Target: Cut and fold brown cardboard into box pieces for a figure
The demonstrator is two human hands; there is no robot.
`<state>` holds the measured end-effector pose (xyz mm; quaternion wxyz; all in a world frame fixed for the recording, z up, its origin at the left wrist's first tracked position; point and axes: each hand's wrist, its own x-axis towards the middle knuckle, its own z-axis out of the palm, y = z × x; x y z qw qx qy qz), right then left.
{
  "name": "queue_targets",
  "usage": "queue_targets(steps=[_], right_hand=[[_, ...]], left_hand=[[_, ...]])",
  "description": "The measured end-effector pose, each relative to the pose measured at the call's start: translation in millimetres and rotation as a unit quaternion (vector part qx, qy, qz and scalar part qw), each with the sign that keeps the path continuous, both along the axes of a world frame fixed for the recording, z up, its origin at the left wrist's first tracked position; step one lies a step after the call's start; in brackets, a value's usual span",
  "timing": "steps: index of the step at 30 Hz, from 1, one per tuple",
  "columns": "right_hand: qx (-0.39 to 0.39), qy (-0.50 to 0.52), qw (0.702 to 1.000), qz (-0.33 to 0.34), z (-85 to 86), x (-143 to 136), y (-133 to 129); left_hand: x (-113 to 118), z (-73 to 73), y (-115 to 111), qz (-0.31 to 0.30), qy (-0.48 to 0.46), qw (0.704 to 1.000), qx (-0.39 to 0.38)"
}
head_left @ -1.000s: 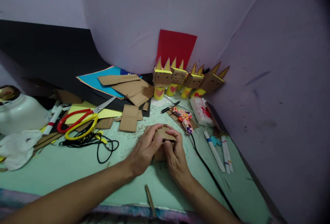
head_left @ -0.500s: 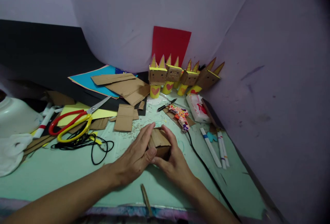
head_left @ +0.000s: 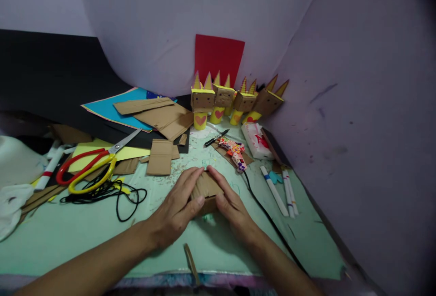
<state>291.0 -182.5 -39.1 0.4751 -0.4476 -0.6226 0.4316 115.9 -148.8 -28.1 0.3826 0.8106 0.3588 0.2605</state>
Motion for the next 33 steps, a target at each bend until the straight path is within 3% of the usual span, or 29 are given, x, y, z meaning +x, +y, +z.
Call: queue_targets(steps=[6,15,24,33], right_hand=[[0.027,-0.041,0.999,-0.013,-3.6,0.1,0.5],[-0.005,-0.076,0.997,-0.034,-3.3,0.0,-2.9],[-0.006,-0.114,0.993,-0.032,-2.6,2.5,-4.4],[-0.035,-0.076,0.996,-0.001,-0.4,0.9,-6.0]], left_hand=[[1.2,3.3,-0.9,0.000,0.021,1.000,0.014],[-4.2,6.9,-3.4,0.045,0.010,0.999,-0.004],[-5.3,6.4,-2.2,-0.003,0.078,0.997,-0.008],[0.7,1.5,-6.7,-0.009,0.050,0.999,-0.012]])
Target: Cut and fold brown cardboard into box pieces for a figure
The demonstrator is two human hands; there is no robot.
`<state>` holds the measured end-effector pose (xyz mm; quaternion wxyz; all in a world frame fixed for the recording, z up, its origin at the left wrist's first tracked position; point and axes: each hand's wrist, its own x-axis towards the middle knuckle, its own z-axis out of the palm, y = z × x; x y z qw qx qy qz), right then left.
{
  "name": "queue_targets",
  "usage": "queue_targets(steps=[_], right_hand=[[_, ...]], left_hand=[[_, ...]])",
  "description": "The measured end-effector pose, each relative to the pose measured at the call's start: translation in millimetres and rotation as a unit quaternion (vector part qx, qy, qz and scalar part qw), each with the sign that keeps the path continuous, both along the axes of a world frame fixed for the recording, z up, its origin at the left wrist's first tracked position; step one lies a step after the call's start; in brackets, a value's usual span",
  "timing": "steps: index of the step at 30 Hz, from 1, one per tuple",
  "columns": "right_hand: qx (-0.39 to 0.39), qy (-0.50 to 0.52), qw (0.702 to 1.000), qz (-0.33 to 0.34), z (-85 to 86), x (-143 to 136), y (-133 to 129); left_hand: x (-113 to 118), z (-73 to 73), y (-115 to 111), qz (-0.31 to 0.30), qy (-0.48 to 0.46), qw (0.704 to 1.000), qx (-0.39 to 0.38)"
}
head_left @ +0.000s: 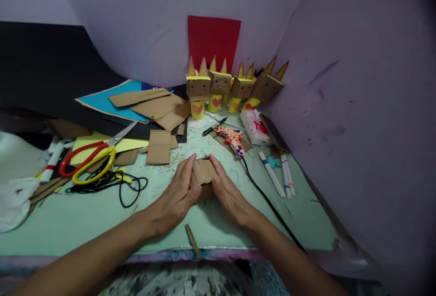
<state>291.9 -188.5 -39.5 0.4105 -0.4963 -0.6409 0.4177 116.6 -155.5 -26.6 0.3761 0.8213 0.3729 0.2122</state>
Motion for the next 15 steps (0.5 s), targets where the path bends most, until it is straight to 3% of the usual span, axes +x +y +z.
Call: queue_targets(steps=[5,15], right_hand=[[0.008,-0.012,0.999,0.044,2.7,0.7,1.0],[0.031,-0.023,0.999,0.022,-6.6,-0.6,3.7]], left_hand=[[-2.6,1.3,-0.8,0.001,0.016,1.000,0.000],[-6.3,-0.6,3.6,-0.026,0.047,0.998,0.012]])
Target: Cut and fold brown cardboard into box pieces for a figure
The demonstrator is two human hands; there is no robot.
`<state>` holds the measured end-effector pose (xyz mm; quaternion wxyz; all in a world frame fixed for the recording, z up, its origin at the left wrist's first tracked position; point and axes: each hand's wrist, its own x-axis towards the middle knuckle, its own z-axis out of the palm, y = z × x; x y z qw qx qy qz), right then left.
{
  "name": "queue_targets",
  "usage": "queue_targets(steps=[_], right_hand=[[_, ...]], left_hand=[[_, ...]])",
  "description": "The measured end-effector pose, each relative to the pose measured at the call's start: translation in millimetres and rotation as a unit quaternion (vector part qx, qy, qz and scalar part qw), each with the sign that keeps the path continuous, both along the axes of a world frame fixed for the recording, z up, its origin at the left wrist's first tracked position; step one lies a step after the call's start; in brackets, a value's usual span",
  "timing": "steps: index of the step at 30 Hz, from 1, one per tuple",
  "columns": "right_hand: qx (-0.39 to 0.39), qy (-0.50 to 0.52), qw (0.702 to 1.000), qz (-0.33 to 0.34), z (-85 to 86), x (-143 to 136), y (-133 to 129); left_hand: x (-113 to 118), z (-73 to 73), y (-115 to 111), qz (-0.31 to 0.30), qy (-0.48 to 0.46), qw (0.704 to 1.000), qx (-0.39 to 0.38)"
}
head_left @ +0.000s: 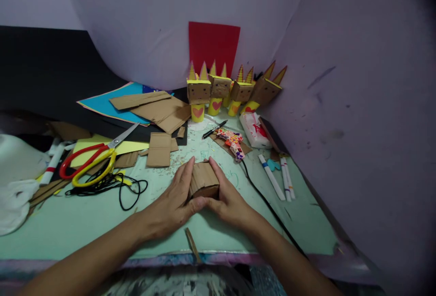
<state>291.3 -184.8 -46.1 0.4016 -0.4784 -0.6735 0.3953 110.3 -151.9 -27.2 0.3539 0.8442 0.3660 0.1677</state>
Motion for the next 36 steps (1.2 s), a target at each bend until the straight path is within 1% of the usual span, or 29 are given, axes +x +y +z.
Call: queue_targets(steps=[3,5,7,9,11,13,15,17,18,20,23,26,28,31,34,36], right_hand=[[0.005,0.007,1.000,-0.001,-2.6,1.0,-0.1],[-0.002,0.022,1.000,-0.010,-4.0,0.3,-0.4],[-0.019,0.058,0.998,-0.027,-4.2,-1.7,0.7],[-0.050,0.115,0.991,-0.048,-1.1,-4.2,4.9],[-0.091,0.172,0.978,-0.071,6.6,-6.1,12.7],[-0.122,0.220,0.964,-0.093,18.1,-7.0,22.8],[-0.140,0.261,0.950,-0.099,30.5,-7.2,32.6],[-0.165,0.307,0.933,-0.086,40.0,-7.3,39.6],[-0.185,0.329,0.923,-0.077,42.8,-7.6,41.7],[-0.224,0.374,0.897,-0.068,44.5,-8.2,43.2],[-0.258,0.426,0.865,-0.065,40.2,-9.2,42.5],[-0.286,0.455,0.840,-0.074,34.3,-9.8,43.0],[-0.295,0.462,0.833,-0.078,31.6,-9.8,44.5],[-0.290,0.458,0.837,-0.071,30.6,-9.0,46.7],[-0.289,0.472,0.830,-0.072,33.7,-7.7,45.6],[-0.274,0.474,0.835,-0.065,37.1,-7.1,42.4]], left_hand=[[-0.8,0.0,-0.2,-0.009,0.004,1.000,0.015],[0.2,1.2,0.2,-0.010,-0.002,1.000,0.012],[2.7,3.8,3.5,-0.006,-0.016,1.000,-0.003],[6.8,8.0,11.3,0.005,-0.040,0.999,-0.030],[12.3,14.1,23.1,0.025,-0.081,0.994,-0.068],[18.8,21.6,36.2,0.048,-0.137,0.981,-0.126],[25.3,29.0,47.1,0.070,-0.198,0.958,-0.194],[30.4,34.4,53.5,0.087,-0.244,0.937,-0.235],[32.0,35.9,55.0,0.091,-0.254,0.934,-0.236],[33.1,36.7,55.5,0.093,-0.244,0.943,-0.207],[30.9,34.4,54.3,0.087,-0.215,0.961,-0.149],[28.4,30.4,54.1,0.081,-0.208,0.970,-0.100],[28.0,27.6,53.8,0.072,-0.204,0.974,-0.071],[27.9,24.7,52.1,0.055,-0.207,0.976,-0.044],[25.2,25.2,50.4,0.034,-0.214,0.976,-0.030],[22.0,26.3,50.3,0.013,-0.211,0.977,-0.012]])
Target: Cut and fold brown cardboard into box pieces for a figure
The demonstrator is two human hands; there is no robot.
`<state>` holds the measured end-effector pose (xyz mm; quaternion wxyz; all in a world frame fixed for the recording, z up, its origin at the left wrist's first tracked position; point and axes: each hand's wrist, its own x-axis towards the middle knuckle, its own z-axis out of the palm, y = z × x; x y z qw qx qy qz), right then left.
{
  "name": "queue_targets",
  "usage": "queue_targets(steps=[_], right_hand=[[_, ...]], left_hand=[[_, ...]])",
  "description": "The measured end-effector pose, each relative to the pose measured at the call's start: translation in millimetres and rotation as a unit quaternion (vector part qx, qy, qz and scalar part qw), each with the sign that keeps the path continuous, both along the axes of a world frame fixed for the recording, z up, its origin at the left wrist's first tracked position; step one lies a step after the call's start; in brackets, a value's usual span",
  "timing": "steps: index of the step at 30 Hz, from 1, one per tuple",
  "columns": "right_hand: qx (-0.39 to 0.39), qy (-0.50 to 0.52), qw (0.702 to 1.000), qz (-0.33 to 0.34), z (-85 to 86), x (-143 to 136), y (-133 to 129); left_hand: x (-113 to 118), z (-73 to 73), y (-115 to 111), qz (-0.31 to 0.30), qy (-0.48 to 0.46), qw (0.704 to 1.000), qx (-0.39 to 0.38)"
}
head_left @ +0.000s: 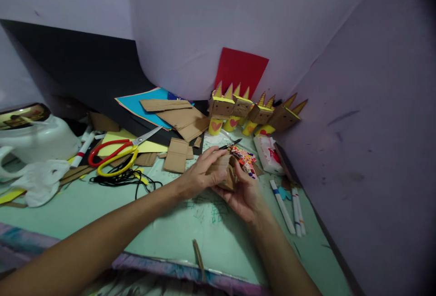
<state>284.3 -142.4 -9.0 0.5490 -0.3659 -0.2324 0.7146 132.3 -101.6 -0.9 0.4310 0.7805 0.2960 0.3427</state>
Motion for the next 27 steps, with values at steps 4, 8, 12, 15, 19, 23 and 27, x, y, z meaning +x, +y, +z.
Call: queue_targets(steps=[4,8,12,15,19,23,27], right_hand=[[0.105,-0.070,0.991,0.045,4.7,-0.3,-7.4],[0.159,-0.136,0.977,0.046,0.2,-0.9,-6.8],[0.170,-0.221,0.960,-0.021,-10.0,0.8,-1.5],[0.166,-0.265,0.949,-0.031,-14.0,2.0,-0.3],[0.182,-0.356,0.916,-0.041,-14.5,5.8,-1.3],[0.219,-0.426,0.872,-0.102,-16.8,13.2,-0.3],[0.318,-0.488,0.799,-0.149,-17.5,17.7,0.5]], left_hand=[[-5.5,1.2,2.5,0.001,-0.002,1.000,0.025],[-7.8,2.6,5.6,-0.002,-0.079,0.994,-0.070],[-8.7,3.4,10.7,0.007,-0.136,0.980,-0.145],[-9.7,-2.0,18.5,0.086,-0.121,0.973,-0.175],[-12.9,-14.0,29.0,0.155,-0.114,0.959,-0.210],[-15.6,-20.6,33.4,0.193,-0.106,0.950,-0.220],[-15.2,-22.3,33.6,0.216,-0.099,0.949,-0.209]])
